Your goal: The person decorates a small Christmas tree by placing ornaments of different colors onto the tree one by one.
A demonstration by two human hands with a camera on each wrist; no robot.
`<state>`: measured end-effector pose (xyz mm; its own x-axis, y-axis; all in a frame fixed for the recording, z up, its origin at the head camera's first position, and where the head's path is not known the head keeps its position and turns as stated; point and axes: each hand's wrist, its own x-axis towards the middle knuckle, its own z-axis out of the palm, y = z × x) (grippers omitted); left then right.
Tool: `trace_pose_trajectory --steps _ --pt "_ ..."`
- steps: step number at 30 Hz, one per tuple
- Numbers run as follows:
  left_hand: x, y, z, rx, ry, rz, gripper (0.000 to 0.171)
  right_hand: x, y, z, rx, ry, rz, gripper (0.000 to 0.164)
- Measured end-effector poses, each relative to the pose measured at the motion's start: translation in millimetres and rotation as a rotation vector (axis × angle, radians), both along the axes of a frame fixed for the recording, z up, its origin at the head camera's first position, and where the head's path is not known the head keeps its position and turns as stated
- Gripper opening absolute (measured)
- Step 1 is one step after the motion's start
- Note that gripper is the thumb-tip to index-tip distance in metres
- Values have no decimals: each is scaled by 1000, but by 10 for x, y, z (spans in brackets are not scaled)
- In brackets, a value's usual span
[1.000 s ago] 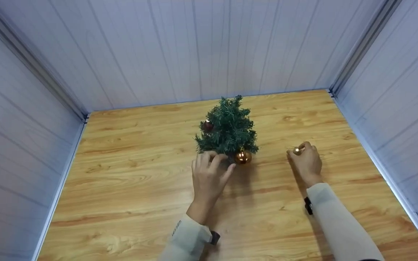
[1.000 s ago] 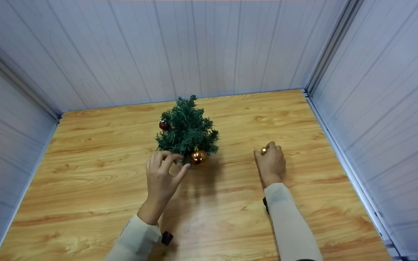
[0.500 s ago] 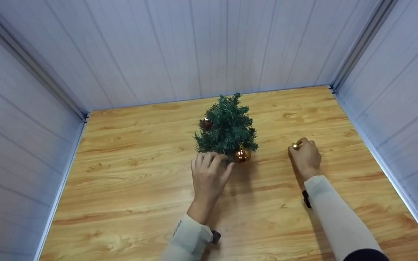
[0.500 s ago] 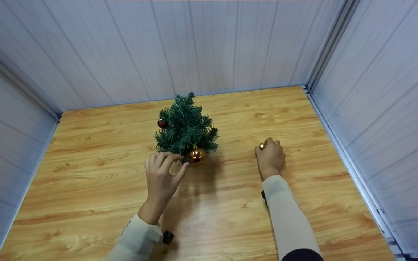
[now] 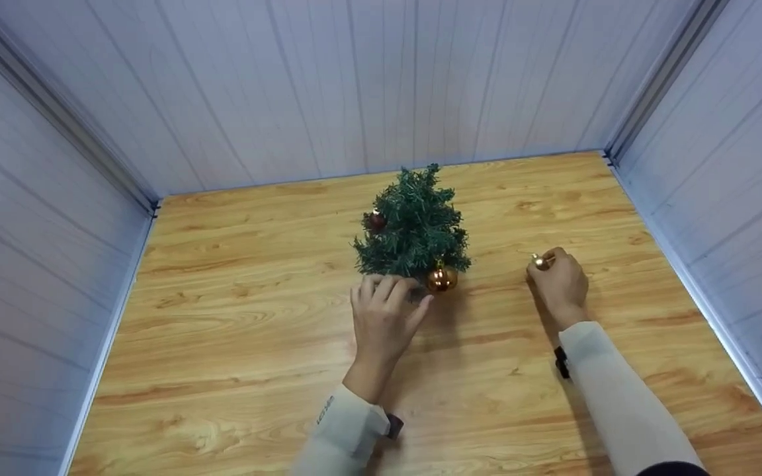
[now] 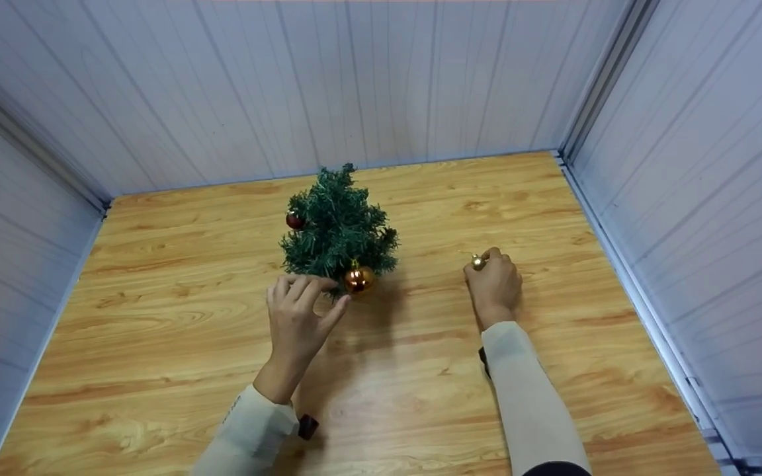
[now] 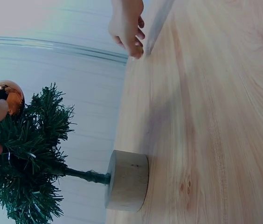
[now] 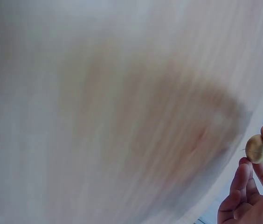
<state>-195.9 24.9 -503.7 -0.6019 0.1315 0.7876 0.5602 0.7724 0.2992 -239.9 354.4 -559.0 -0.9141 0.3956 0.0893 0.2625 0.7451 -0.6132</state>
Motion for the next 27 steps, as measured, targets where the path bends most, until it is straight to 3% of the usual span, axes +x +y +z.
trace_pose_trajectory --steps 18,27 --pt "30 -174 -43 -8 -28 67 13 -1 -334 83 -90 159 -19 17" --pt "-13 -158 -73 -6 -45 104 9 37 -334 163 -88 197 -26 17"
